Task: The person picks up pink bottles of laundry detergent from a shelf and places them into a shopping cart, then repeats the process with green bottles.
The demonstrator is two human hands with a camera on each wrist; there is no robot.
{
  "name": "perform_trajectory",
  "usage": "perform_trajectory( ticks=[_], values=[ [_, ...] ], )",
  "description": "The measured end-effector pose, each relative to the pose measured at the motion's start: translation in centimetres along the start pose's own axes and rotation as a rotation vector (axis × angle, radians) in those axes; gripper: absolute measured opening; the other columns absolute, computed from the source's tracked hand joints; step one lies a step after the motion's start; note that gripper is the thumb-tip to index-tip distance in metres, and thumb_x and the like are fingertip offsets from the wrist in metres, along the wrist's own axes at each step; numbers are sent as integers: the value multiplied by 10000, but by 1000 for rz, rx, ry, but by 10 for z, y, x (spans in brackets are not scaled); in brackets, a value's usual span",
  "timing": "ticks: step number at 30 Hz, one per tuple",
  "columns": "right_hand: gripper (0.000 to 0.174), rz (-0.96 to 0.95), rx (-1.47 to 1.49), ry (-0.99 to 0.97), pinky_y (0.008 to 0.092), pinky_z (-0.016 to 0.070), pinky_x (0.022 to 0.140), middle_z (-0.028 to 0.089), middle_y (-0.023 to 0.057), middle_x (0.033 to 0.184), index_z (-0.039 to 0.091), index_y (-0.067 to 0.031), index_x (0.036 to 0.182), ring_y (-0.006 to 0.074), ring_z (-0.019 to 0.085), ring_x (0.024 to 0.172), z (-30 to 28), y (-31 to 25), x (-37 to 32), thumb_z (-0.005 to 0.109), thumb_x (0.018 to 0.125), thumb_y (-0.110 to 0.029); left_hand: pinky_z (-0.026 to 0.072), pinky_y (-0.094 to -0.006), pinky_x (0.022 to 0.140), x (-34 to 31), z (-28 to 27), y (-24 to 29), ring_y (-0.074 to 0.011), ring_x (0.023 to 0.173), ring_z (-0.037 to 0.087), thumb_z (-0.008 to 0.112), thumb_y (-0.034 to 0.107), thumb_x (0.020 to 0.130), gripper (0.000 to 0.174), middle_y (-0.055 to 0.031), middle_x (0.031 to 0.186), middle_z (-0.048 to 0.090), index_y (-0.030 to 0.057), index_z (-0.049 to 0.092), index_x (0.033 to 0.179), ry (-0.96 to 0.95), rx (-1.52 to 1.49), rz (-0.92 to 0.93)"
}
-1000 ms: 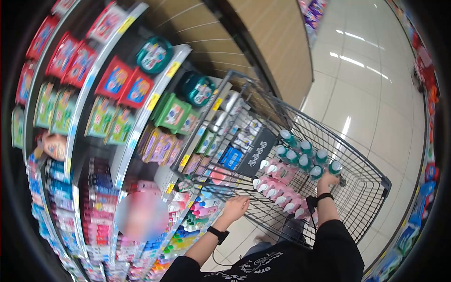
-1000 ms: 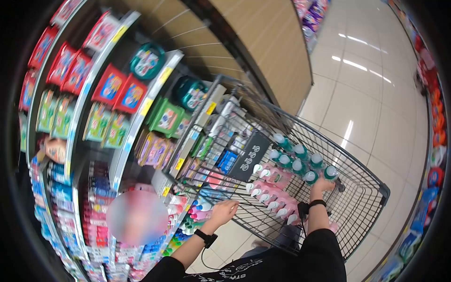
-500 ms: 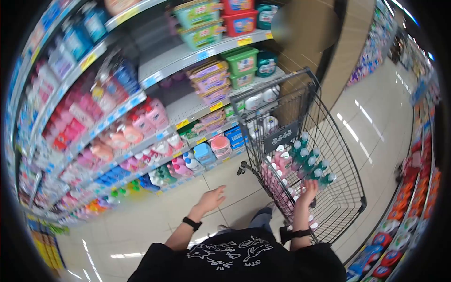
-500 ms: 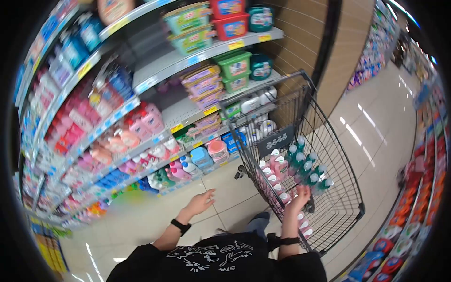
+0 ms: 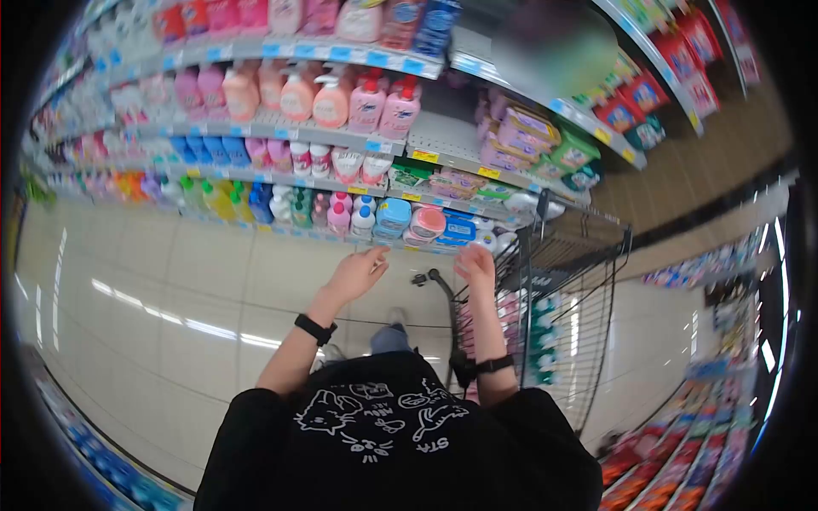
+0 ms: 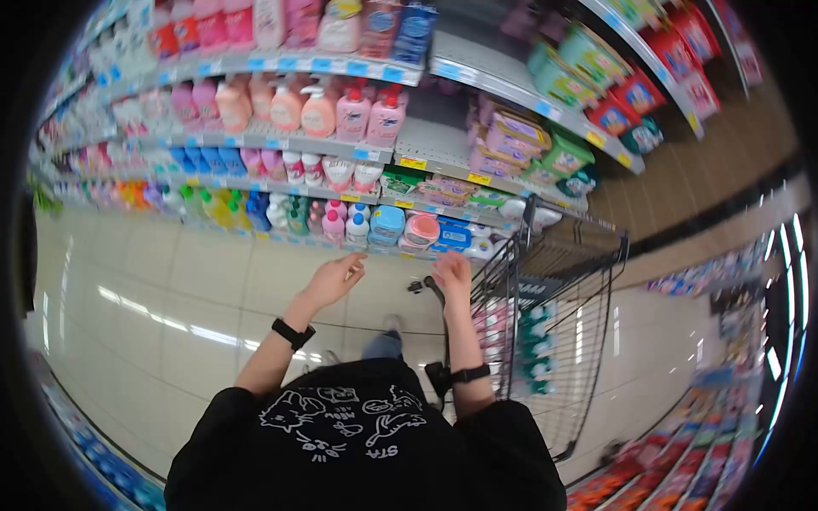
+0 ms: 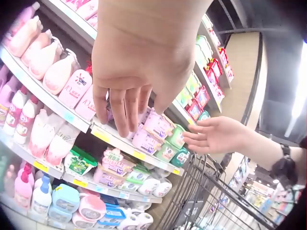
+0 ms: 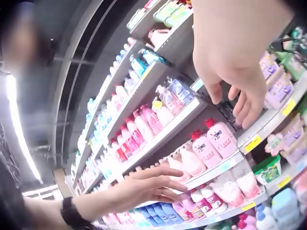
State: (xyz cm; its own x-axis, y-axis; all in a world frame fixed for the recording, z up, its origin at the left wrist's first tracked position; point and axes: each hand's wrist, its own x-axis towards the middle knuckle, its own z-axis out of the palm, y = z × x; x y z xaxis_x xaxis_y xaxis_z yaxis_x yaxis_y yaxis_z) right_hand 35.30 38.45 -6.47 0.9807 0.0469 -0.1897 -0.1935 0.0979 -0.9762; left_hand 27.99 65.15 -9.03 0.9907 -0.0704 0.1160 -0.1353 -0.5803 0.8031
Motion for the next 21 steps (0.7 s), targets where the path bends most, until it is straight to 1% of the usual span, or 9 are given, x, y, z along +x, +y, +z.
perform_trajectory(
  ticks=[3,5,7,9,10,13,14,17,21],
  values=[
    [498,-33,-368,-238,387,482,875,590,106,1173,437,-84,1297,212,589,1047,7,-24,106,647,855,-182,505,-414,753,20,-5,-4,-320,890,642,591,197,885,363,-147,972,666,83,513,1220,99,-12,28],
    [540,-43,-525,-243,377,485,860,603,103,1140,428,-78,1303,202,598,1014,28,-62,178,667,835,-202,501,-422,758,42,-5,-8,-328,908,633,597,184,870,375,-149,1000,657,82,509,1219,163,-13,12],
    [484,-105,-569,-242,352,518,715,606,85,1037,434,-61,1261,183,605,890,45,-79,264,620,818,-113,499,-427,760,71,-4,-12,-333,920,626,602,178,859,371,-152,1013,647,81,513,1206,219,-91,-23],
    [507,-166,-711,-243,371,519,709,599,88,1058,428,-64,1254,198,603,879,65,-87,357,657,807,-132,500,-431,758,104,-1,-17,-339,918,622,604,183,853,368,-156,1016,638,79,515,1194,340,-119,12],
    [525,-137,-703,-236,381,519,720,595,90,1080,423,-64,1264,209,602,891,77,-89,392,670,808,-142,501,-433,755,123,2,-20,-342,910,622,603,190,851,367,-158,1012,635,77,514,1189,439,-95,61],
    [589,-56,-773,-210,420,515,765,587,92,1126,399,-65,1305,239,583,963,115,-85,490,701,813,-181,500,-444,758,181,15,-37,-340,927,613,598,214,849,382,-149,1011,619,83,511,1197,445,-183,-15],
    [631,-34,-772,-213,487,490,859,542,124,1194,381,-33,1346,279,535,1117,125,-84,509,697,830,-213,498,-445,764,200,24,-44,-337,940,607,595,217,849,383,-144,1021,610,79,509,1195,441,-173,-49],
    [641,-12,-914,-225,495,482,882,519,124,1235,393,-50,1347,283,500,1160,150,-80,583,714,818,-217,493,-446,785,248,46,-69,-328,977,591,586,220,847,384,-135,1049,584,66,503,1189,433,-123,-115],
    [621,-117,-901,111,500,466,911,502,96,1267,470,-61,1294,290,472,1177,191,-68,613,738,793,-313,484,-443,812,276,75,-93,-327,1000,577,595,182,824,406,-148,1077,565,39,487,1188,375,-96,-121]
  ],
)
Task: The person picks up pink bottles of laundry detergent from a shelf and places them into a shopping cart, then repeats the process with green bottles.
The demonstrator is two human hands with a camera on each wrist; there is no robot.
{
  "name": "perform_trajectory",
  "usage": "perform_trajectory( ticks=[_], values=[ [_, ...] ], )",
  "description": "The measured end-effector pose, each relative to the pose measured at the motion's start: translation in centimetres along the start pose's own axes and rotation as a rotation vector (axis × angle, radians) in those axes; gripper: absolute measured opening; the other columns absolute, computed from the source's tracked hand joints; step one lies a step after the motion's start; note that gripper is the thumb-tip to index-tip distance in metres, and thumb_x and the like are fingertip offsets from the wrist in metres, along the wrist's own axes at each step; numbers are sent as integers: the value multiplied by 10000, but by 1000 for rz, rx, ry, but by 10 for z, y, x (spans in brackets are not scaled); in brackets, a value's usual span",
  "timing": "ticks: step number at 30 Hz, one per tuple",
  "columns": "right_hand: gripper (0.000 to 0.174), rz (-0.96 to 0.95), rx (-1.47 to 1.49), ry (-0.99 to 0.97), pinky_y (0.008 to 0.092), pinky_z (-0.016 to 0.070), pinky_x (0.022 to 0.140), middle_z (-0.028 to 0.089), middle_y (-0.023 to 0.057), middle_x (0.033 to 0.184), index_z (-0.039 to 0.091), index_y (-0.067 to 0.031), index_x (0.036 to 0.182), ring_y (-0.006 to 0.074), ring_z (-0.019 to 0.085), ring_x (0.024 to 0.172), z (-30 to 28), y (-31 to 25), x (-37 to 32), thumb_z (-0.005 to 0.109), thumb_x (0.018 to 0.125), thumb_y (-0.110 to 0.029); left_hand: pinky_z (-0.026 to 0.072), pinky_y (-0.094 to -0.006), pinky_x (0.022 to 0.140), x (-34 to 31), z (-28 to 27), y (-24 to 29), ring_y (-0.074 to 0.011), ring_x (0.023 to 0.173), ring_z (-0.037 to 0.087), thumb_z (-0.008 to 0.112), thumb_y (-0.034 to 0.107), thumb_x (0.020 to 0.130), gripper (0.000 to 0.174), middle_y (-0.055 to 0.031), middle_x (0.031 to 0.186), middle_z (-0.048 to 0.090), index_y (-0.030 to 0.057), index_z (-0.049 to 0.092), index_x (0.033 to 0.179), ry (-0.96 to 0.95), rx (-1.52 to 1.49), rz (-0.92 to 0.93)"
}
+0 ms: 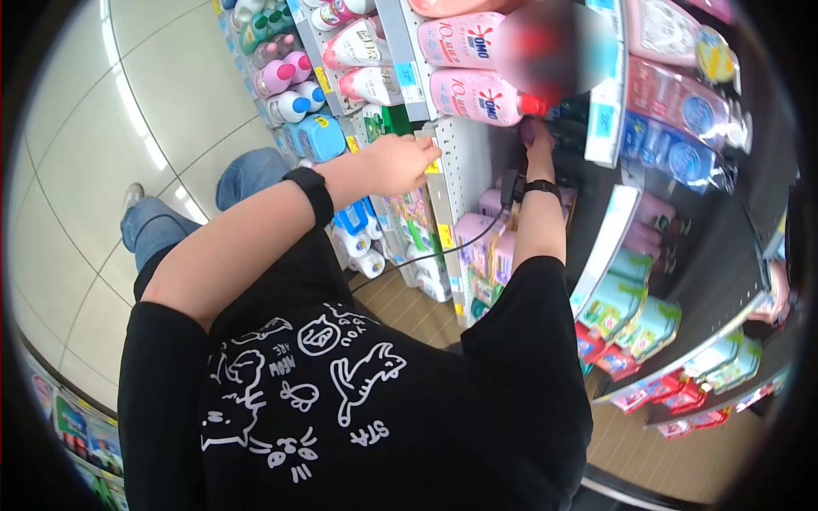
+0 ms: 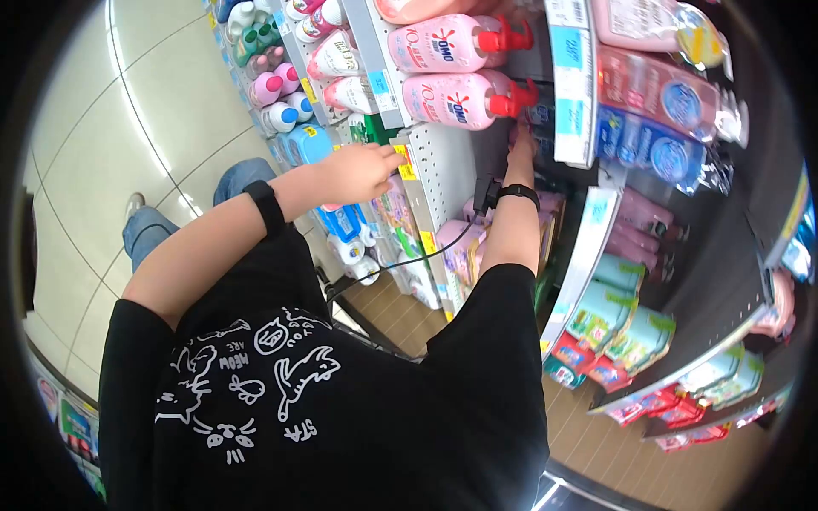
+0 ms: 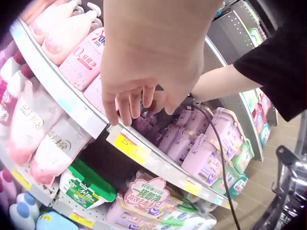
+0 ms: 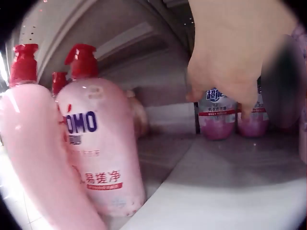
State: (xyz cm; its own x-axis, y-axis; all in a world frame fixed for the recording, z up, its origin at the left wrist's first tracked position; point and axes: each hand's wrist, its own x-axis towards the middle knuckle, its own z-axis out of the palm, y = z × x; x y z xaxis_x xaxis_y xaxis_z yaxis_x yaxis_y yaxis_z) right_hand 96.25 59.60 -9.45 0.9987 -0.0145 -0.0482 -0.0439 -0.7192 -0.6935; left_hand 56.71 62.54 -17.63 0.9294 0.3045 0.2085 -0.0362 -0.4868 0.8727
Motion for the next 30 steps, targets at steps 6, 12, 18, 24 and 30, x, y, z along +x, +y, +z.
perform_trajectory(
  ticks=[6,12,18,24,30],
  values=[
    [769,-162,223,-182,450,515,807,519,104,1216,479,-32,1247,292,541,1055,14,3,82,830,668,-397,439,-428,902,14,35,-14,-316,1042,571,614,173,813,446,-144,1095,574,42,479,1217,-67,78,65],
    [798,-127,260,-225,450,525,798,509,109,1232,456,-41,1267,300,536,1069,36,-19,116,839,655,-380,368,-457,1011,26,51,-13,-278,1186,492,608,178,814,410,-129,1238,516,45,503,1188,-134,68,8],
    [830,-137,256,-260,450,535,789,498,114,1248,432,-50,1288,308,531,1082,41,-30,135,848,642,-364,216,-569,1107,40,64,-30,-209,1376,310,598,193,811,467,-104,1435,390,100,504,1259,-22,304,144],
    [863,-136,285,-263,449,546,779,488,119,1264,409,-58,1308,316,526,1095,36,-31,142,858,629,-348,44,-750,1051,43,71,-37,-91,1442,126,496,236,897,501,50,1568,167,174,433,1390,-184,591,93],
    [899,-123,286,-232,449,556,770,477,124,1281,386,-67,1328,324,521,1108,21,-17,112,867,617,-332,36,-746,1056,44,64,-27,-54,1427,163,512,205,865,481,81,1556,199,183,499,1346,-225,594,-12]
  ],
)
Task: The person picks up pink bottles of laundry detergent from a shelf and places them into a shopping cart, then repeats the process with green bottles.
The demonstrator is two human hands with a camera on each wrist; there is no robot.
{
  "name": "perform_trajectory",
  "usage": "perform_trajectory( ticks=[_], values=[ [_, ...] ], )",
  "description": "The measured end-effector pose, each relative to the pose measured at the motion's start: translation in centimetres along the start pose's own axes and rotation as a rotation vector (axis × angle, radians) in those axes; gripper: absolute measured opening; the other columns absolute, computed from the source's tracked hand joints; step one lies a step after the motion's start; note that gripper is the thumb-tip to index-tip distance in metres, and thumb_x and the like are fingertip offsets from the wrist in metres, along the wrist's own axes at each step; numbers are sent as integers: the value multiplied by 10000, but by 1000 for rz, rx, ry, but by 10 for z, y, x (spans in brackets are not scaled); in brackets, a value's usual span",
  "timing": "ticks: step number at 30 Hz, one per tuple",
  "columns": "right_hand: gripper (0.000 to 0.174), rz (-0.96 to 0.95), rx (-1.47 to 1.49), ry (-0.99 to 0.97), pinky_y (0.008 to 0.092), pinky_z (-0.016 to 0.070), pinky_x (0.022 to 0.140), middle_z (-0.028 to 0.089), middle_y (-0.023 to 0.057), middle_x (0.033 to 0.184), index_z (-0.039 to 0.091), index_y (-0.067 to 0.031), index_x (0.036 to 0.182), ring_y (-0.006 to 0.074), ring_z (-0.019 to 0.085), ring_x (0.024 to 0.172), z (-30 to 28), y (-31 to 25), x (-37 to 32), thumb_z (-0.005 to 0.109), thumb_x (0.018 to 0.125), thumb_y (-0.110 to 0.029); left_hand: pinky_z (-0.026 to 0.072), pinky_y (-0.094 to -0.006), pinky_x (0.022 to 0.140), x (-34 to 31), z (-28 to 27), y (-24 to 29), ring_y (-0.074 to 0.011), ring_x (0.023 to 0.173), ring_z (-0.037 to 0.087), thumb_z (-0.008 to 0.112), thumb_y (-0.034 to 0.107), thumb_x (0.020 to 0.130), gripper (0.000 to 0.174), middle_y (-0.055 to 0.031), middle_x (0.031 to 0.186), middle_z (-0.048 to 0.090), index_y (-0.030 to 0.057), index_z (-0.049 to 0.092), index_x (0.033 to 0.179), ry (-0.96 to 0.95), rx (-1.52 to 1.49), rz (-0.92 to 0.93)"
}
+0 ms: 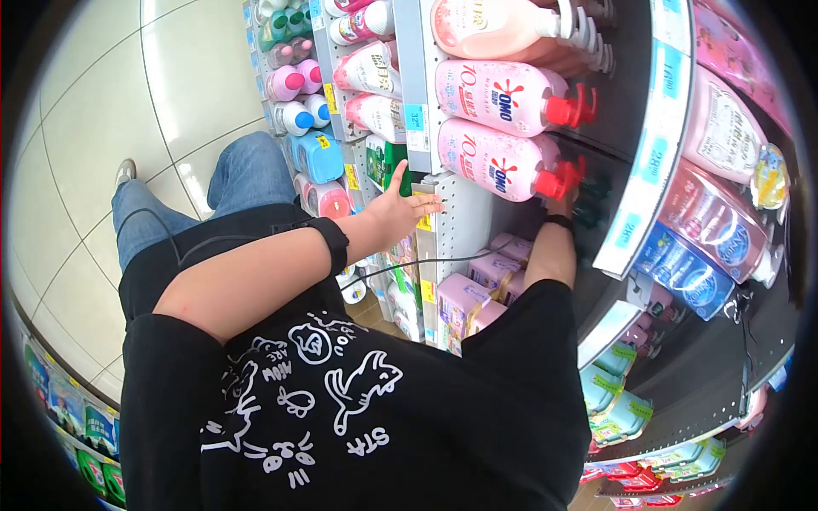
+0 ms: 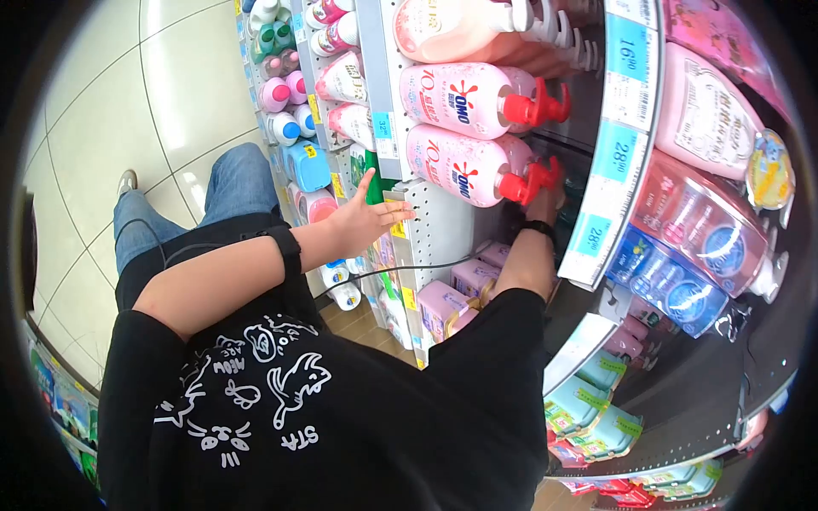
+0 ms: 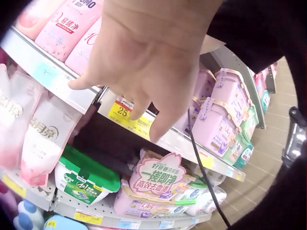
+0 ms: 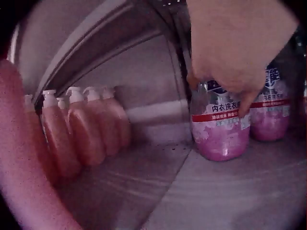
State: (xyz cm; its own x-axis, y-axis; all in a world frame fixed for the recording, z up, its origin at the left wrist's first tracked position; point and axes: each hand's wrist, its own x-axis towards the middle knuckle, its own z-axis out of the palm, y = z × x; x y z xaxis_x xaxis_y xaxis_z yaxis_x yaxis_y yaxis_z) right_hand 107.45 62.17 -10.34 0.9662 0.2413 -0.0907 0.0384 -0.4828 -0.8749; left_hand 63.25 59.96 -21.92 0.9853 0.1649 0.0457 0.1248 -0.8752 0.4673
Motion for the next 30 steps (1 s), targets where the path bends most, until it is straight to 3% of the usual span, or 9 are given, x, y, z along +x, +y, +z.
perform_trajectory(
  ticks=[4,5,13,14,15,18,23,28,30],
  values=[
    [923,17,-6,54,448,562,764,470,128,1291,371,-73,1342,329,517,1117,-10,4,-44,873,608,-321,38,-740,1059,0,-15,-7,-99,1427,195,516,182,843,428,63,1544,239,155,577,1266,-62,-67,66],
    [930,22,-13,69,448,564,762,469,129,1294,367,-74,1345,330,516,1119,-10,6,-56,875,606,-318,60,-736,1054,-4,-23,-11,-159,1426,218,506,223,888,404,-13,1526,292,129,569,1275,-79,-88,90],
    [950,75,-149,289,464,578,775,455,142,1320,303,-83,1360,340,533,1109,-15,14,-157,863,636,-340,189,-619,1099,-116,-57,-86,-297,1338,382,554,222,820,559,-168,1408,437,56,464,1346,-369,-167,-335],
    [959,70,-146,296,469,576,777,453,141,1323,298,-82,1362,342,531,1114,-15,18,-169,865,635,-344,221,-617,1083,-137,-63,-97,-304,1243,490,564,232,817,513,-164,1294,539,56,500,1294,-403,-196,-379],
    [967,58,-134,317,476,573,779,452,139,1326,294,-79,1363,344,527,1122,-13,21,-181,868,633,-346,358,-562,1018,-159,-69,-108,-318,1108,588,568,254,818,447,-151,1158,623,51,540,1216,-415,-234,-434],
    [992,10,-313,408,472,553,805,514,215,1262,362,-1,1307,365,566,1089,-9,23,-241,863,590,-469,461,-495,906,-225,-96,-130,-284,1007,650,544,185,812,321,-120,1050,681,90,633,1105,-421,-286,-648],
    [940,-140,-453,558,448,498,887,641,240,1074,440,-8,1249,403,631,974,-9,45,-325,847,566,-509,505,-449,841,-325,-164,-163,-319,992,645,509,227,846,331,-163,1049,670,44,592,1108,-323,-138,-661],
    [881,-374,-277,612,455,488,877,645,213,1096,436,-23,1271,379,635,992,7,56,-431,853,607,-423,493,-480,848,-377,-200,-198,-318,993,642,541,307,865,368,-149,1058,667,60,565,1136,-355,37,-565],
    [803,-429,-165,580,414,496,853,646,185,1085,474,-6,1226,323,638,960,7,72,-469,860,624,-371,489,-483,860,-378,-206,-194,-318,1017,632,540,339,887,471,-152,1097,655,75,481,1272,-352,87,-458]
  ],
)
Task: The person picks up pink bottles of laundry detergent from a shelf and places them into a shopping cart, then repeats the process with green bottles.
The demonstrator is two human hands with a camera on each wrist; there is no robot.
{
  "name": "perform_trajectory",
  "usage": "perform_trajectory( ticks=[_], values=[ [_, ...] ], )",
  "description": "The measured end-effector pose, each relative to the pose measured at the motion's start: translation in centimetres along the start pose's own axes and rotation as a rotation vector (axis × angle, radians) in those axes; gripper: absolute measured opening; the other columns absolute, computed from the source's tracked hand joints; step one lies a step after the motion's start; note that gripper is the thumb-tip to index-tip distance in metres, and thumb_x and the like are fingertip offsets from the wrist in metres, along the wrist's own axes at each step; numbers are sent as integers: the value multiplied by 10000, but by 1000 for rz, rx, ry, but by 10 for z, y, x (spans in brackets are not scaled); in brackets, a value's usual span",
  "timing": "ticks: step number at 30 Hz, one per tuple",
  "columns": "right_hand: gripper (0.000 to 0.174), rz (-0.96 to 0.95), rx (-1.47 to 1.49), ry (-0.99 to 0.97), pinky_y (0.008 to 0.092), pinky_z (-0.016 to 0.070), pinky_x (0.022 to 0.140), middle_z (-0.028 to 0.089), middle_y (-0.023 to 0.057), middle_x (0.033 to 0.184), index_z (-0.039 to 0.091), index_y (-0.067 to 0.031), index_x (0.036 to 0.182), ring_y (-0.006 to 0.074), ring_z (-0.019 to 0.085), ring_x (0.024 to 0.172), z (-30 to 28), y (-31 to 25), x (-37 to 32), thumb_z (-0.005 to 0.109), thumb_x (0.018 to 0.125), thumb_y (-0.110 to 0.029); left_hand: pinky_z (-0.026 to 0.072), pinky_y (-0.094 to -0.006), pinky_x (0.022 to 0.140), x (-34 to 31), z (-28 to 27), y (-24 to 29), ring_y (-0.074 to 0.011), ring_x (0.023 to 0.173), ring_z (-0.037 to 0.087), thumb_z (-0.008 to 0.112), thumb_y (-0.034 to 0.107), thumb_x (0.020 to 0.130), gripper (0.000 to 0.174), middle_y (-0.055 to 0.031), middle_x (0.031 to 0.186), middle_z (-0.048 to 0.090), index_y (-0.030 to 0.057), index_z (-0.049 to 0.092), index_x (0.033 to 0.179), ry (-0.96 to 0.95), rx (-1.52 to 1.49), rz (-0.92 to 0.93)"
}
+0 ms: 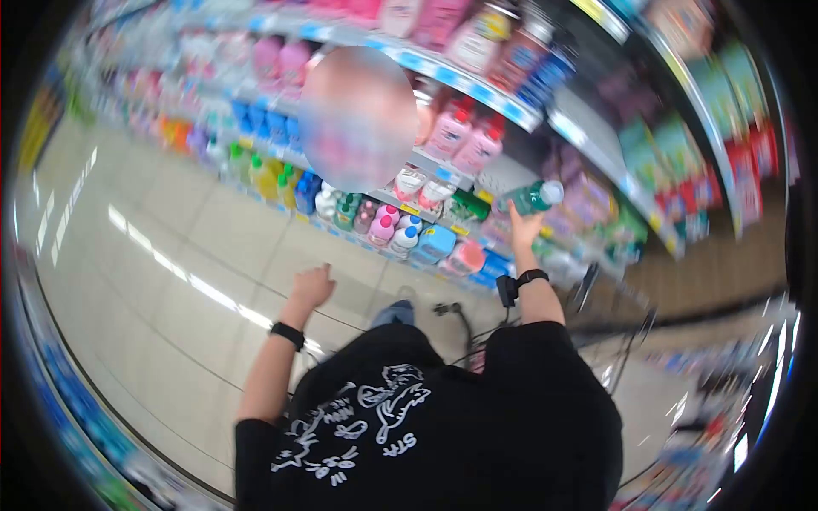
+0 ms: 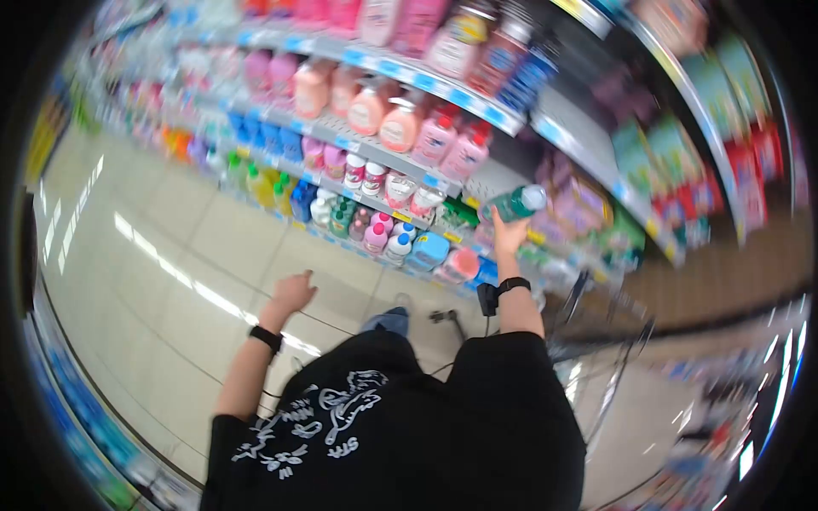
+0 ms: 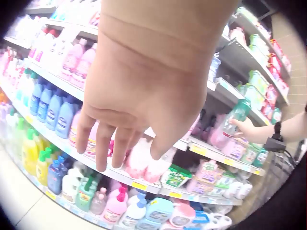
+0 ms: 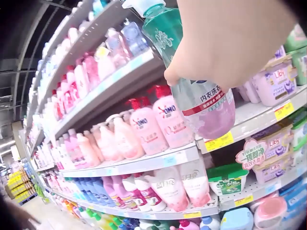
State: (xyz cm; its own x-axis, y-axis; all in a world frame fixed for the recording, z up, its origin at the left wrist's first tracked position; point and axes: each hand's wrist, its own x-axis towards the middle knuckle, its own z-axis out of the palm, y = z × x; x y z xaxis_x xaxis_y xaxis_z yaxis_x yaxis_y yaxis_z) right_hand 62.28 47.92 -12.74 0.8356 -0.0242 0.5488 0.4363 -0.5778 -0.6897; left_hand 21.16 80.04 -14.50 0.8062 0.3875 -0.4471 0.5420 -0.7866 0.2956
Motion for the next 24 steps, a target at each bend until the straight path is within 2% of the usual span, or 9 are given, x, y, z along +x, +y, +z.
perform_trajectory(
  ticks=[3,5,6,7,10,12,16,20,24],
  values=[
    [680,132,214,-128,352,501,820,645,143,1043,521,7,1157,231,627,912,-74,-88,-66,870,647,-277,467,-508,897,9,4,31,-354,1044,618,582,317,883,594,-167,1132,642,96,366,1390,141,-294,355],
    [612,99,207,-55,322,498,805,632,111,1028,539,3,1122,182,603,921,-121,-110,-119,869,655,-214,416,-492,978,-6,-17,98,-379,1163,538,659,297,840,703,-189,1281,550,77,321,1416,153,-540,641],
    [579,70,193,-15,307,497,798,625,95,1020,548,2,1105,158,591,925,-143,-122,-136,869,659,-182,388,-482,1009,-17,-27,135,-371,1223,480,689,290,813,756,-186,1348,480,66,306,1425,283,-456,821],
    [590,103,317,-24,314,499,804,615,86,1037,543,-6,1108,168,592,943,-170,-147,-156,873,653,-187,361,-471,1039,-33,-33,168,-363,1282,422,718,283,785,810,-183,1415,411,55,290,1434,406,-387,1011],
    [698,236,444,-7,359,477,885,559,100,1166,521,-7,1174,224,565,1053,-245,-195,-227,886,633,-254,315,-467,1072,-95,-41,249,-346,1345,325,739,277,744,847,-159,1475,312,47,304,1434,382,-305,1311],
    [793,127,137,21,391,427,967,510,127,1237,492,-2,1244,254,521,1134,-294,-219,-266,885,624,-302,351,-469,1040,-128,-17,279,-345,1286,413,780,255,672,838,-162,1406,411,38,375,1373,373,-365,1508],
    [834,435,194,137,383,387,1010,489,143,1272,469,2,1286,255,472,1203,-357,-259,-331,874,637,-330,415,-456,977,-186,23,302,-352,1178,520,817,248,632,798,-166,1319,503,17,425,1288,186,-565,1777],
    [790,426,376,392,361,383,1024,470,115,1347,415,-25,1346,225,459,1234,-407,-267,-368,842,694,-155,447,-452,938,-225,55,335,-357,1137,547,825,278,639,815,-181,1286,522,13,417,1293,1,-554,1960],
    [755,558,325,439,344,419,989,493,76,1333,426,-40,1334,179,492,1187,-458,-254,-379,830,697,-83,447,-448,939,-249,87,382,-350,1138,548,820,233,609,838,-182,1280,523,15,407,1306,-144,-510,2045]
  ],
)
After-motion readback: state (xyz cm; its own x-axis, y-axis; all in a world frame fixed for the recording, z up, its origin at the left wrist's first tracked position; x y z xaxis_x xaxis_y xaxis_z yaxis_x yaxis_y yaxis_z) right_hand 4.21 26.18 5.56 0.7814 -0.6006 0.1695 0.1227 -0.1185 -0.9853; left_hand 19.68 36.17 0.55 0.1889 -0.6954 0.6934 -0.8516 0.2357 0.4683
